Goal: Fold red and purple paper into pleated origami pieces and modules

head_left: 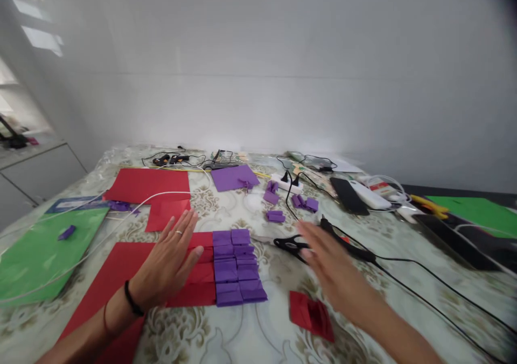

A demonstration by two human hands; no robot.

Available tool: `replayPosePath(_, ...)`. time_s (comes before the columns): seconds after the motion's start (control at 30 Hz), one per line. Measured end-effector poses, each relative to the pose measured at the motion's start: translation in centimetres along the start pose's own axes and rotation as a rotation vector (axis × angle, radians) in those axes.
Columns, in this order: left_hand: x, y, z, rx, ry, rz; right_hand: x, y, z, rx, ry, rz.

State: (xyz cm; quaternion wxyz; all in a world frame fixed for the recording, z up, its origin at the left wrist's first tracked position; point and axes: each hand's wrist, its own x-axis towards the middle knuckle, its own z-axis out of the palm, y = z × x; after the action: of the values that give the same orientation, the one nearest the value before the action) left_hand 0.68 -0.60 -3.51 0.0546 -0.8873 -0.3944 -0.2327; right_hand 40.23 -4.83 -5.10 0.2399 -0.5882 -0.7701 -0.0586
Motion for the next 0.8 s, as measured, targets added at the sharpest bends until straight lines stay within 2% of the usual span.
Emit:
replayPosePath(0.1,-0.1,1.3,1.1,0.039,-0.090,0.054,2.7,-8.4,1.3,0.051,-0.190,-0.188)
replayPosePath(0.2,-0.8,2.0,3.2,0.024,-0.164,0.061,3.6,-12.6,2.9,0.055,-0.295,-0.225)
replayPosePath(0.33,-1.8,1.8,4.6,-0.013,-0.206,0.067,2.3,-12.9,4.5,0.057,-0.342,-0.168)
replayPosePath(0.53,-1.3,1.6,3.3,0.005,-0.222,0.125,2.0,-12.8,5.5,0.108,-0.344,-0.105)
replayPosePath(0.67,-0.9,1.6,2.6,0.046,-0.194,0.224,1.7,-13.1,4.4,0.110,-0.244,-0.102)
replayPosePath(0.8,-0.8,1.3,2.4,0.036,-0.212,0.264,-0.3,-12.8,2.4,0.107,-0.138,-0.084)
